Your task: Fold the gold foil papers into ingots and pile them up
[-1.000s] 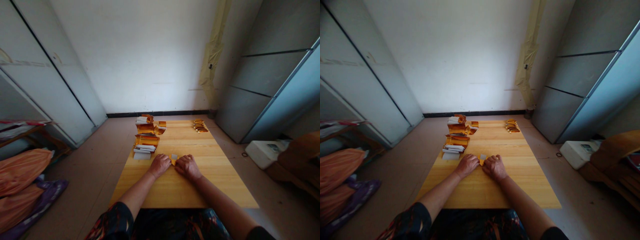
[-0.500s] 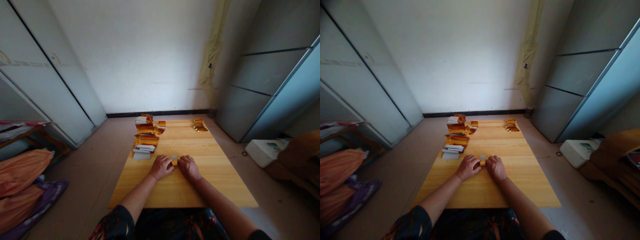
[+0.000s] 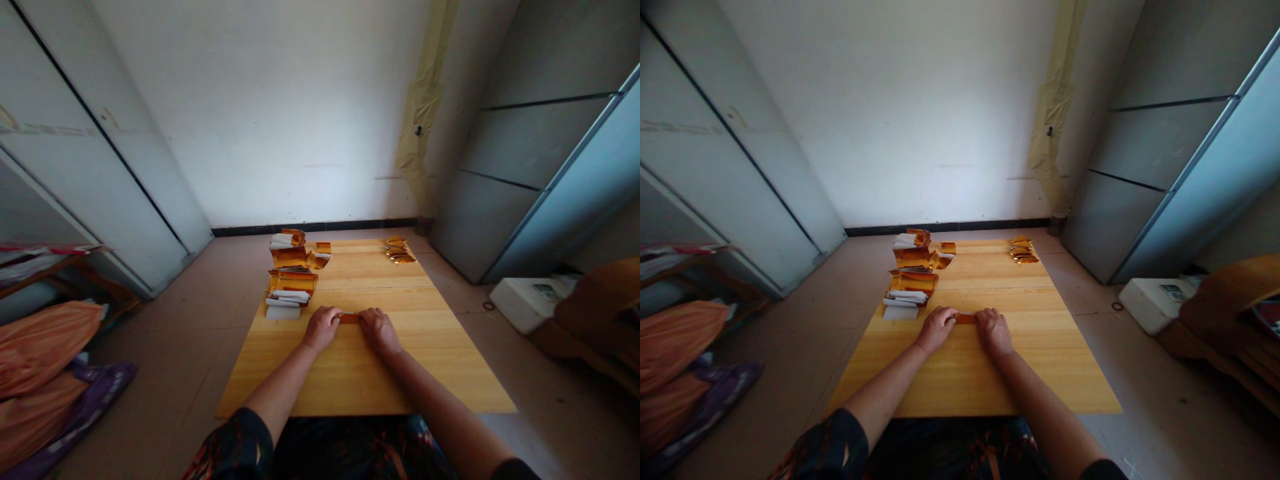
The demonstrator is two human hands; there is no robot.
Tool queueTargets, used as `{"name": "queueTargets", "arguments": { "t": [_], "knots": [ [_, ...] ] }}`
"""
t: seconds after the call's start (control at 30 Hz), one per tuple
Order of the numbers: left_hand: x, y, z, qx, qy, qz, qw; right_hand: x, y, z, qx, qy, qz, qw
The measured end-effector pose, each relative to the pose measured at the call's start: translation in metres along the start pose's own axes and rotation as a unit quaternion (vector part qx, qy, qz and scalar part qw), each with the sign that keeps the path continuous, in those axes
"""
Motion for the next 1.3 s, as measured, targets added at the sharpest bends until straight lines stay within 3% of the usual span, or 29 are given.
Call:
{"name": "queueTargets", "arguments": {
  "t": [0.3,1.3],
  "knots": [
    [-0.002,0.002,0.002,-0.048,-0.007,-0.099,0.994,0.005,0.007,0.001,-0.003,-0.022,0.113,0.993],
    [-0.017,0.0,0.007,-0.045,0.099,-0.121,0.987,0.017,0.006,-0.002,0.03,-0.07,0.118,0.99]
  ]
}}
Point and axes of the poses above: each hand's wrist, its own y-axis towards the middle knuckle, its own z-axis out of the palm, x = y × z, the point moved 3 cm from there along y, towards the middle knuckle, and after that the axes turned 8 degrees about -y, right-handed, at the moved point
